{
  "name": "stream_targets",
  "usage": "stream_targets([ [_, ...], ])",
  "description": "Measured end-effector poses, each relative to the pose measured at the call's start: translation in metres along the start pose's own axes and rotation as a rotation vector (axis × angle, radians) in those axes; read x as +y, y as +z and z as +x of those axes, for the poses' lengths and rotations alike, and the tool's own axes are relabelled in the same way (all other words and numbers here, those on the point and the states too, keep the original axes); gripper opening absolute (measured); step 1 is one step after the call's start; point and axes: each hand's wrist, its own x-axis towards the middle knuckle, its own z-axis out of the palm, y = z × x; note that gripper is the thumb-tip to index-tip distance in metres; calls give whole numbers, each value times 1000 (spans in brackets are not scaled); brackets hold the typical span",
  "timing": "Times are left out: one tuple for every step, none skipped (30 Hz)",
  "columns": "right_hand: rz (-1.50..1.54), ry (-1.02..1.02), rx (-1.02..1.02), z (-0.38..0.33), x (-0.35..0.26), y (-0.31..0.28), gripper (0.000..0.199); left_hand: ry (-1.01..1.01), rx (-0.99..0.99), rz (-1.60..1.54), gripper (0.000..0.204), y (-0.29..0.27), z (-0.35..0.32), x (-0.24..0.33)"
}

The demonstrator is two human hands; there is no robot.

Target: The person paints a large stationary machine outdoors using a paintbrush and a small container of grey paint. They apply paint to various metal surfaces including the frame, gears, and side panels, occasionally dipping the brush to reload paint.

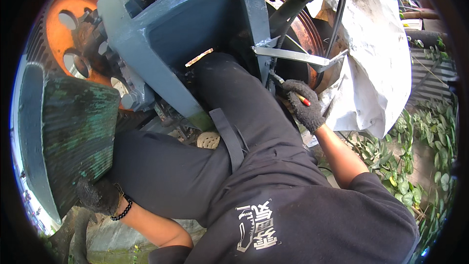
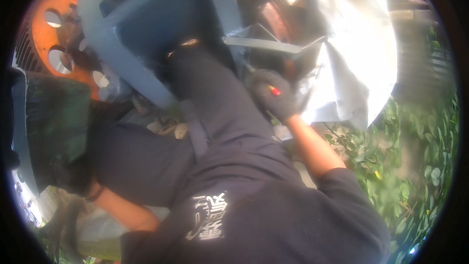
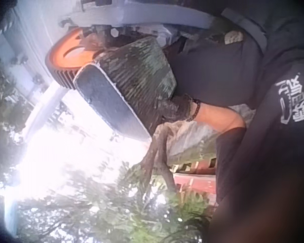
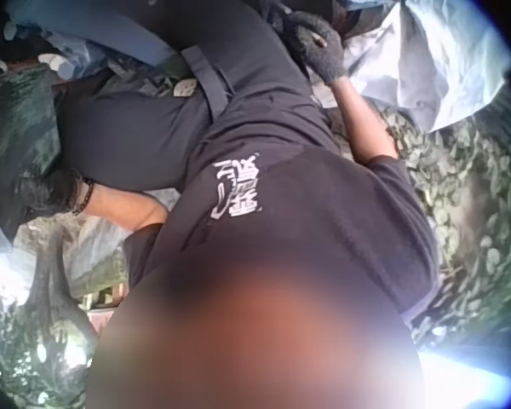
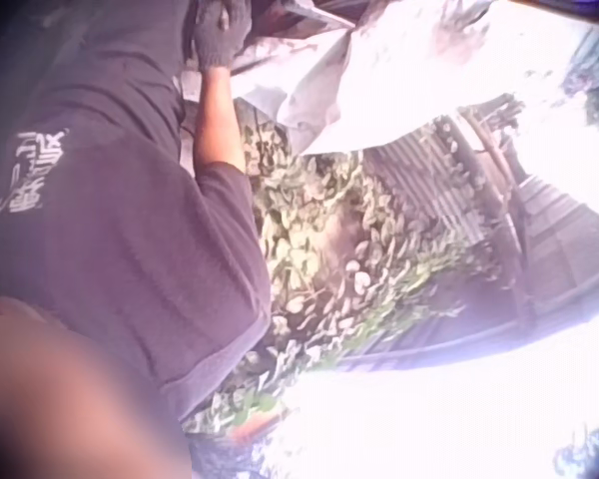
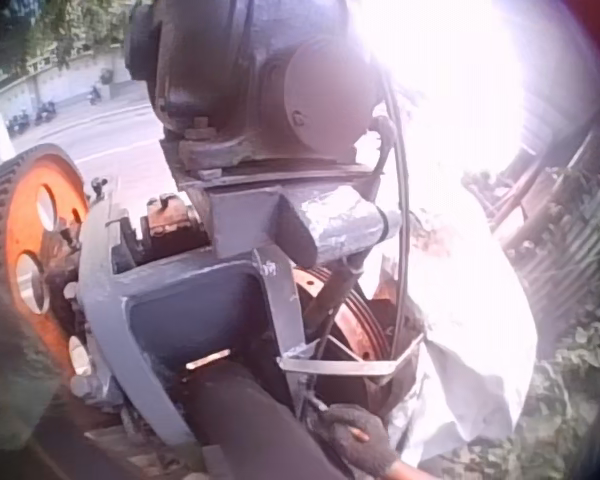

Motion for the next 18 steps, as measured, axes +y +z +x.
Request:
stream_targets([
  [32, 25, 31, -2, -3, -3, 23, -32, 3, -27, 75, 7, -7, -6],
  [1, -10, 47, -3, 1, -5, 23, -63, 9, -57, 76, 8, -4, -3],
  [-6, 6, 8, -3, 4, -6, 23, -87, 98, -164, 76, 13, -1, 3],
  [-13, 22, -32, -2, 7, -5, 23, -34, 148, -167, 77, 14, 4, 3],
  [-20, 40, -70, -1, 7, -5, 23, 19, 197, -169, 77, 14, 10, 7],
  [-21, 83, -113, 1, 9, -4, 25, 148, 210, -66, 78, 8, 18, 3],
  [-25, 126, -155, 2, 11, -3, 26, 185, 200, -28, 79, 5, 22, 5],
  [-68, 103, -192, 5, 16, 1, 27, 223, 192, 10, 81, 1, 26, 7],
  [-111, 80, -229, 9, 20, 2, 28, 227, 192, 25, 76, 0, 29, 8],
  [-143, 77, -302, 14, 25, 1, 30, 204, 195, -4, 72, 0, 31, 9],
  [-160, 34, -293, 21, 34, 3, 31, 173, 200, -48, 68, -1, 31, 11],
  [-180, -8, -280, 28, 44, 3, 31, 142, 209, -98, 64, -2, 33, 16],
  [-201, -48, -267, 34, 55, 3, 32, 118, 215, -147, 59, -2, 35, 21],
  [-263, -104, -271, 44, 53, 2, 31, 98, 220, -187, 55, -3, 37, 23],
  [-241, -113, -253, 50, 46, 4, 30, 86, 223, -226, 51, -4, 39, 24],
  [-220, -121, -234, 54, 38, 6, 30, 69, 227, -265, 47, -4, 42, 26],
  [-198, -133, -220, 56, 33, 6, 30, 54, 237, -299, 43, -7, 45, 30],
  [-196, -179, -176, 55, 28, 6, 30, 45, 255, -345, 39, -9, 49, 34],
])
